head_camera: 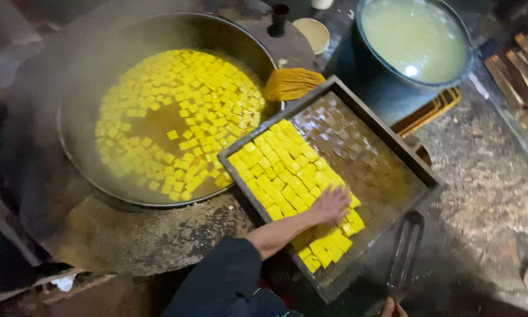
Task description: The person uses a slotted skimmer to scoop yellow tofu cubes out of a large vat of hot water and transfers them into a slatted draining tray, occasionally arranging the cubes in the tray by hand and repositioning the tray between scoops.
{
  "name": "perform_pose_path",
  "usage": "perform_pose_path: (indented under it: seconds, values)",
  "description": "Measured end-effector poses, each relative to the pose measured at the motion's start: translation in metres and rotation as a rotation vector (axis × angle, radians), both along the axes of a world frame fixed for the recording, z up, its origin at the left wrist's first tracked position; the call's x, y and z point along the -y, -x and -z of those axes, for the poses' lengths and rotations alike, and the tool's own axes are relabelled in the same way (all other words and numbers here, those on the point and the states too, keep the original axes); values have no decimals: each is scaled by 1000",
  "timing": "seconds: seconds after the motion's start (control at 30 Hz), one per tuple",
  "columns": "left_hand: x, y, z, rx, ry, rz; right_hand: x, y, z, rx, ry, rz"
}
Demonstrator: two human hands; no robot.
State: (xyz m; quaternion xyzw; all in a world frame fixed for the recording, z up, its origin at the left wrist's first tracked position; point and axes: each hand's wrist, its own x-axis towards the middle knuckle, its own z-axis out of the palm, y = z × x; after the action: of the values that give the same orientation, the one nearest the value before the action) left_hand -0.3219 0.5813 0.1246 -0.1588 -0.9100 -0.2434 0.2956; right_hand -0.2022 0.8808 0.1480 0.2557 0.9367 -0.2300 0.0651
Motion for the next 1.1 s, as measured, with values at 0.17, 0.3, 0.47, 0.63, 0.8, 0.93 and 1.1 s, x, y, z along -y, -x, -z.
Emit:
perform_pose_path:
  seconds: [0.17, 0.3, 0.47, 0.63, 0.8, 0.93, 1.1]
  values:
    - [97, -95, 4, 516, -50, 246, 47, 25, 2, -26, -39, -109]
    - [232, -174, -7, 474, -290, -389, 126, 21, 0, -387, 28, -367]
    - [401, -278, 9, 277, -283, -965, 306, 25, -2, -289, 872, -361]
    - [462, -343, 37, 414, -175, -1071, 499, 5, 17, 196, 1028, -632]
    - [486, -356, 55, 660, -202, -928, 647, -13, 74, 317, 695, -822]
    - [494, -350, 64, 658, -322, -974, 707, -1, 105, 381, 290, -906]
    - [508, -350, 69, 791, -437, -909, 790, 19, 143, 406, 181, -1013]
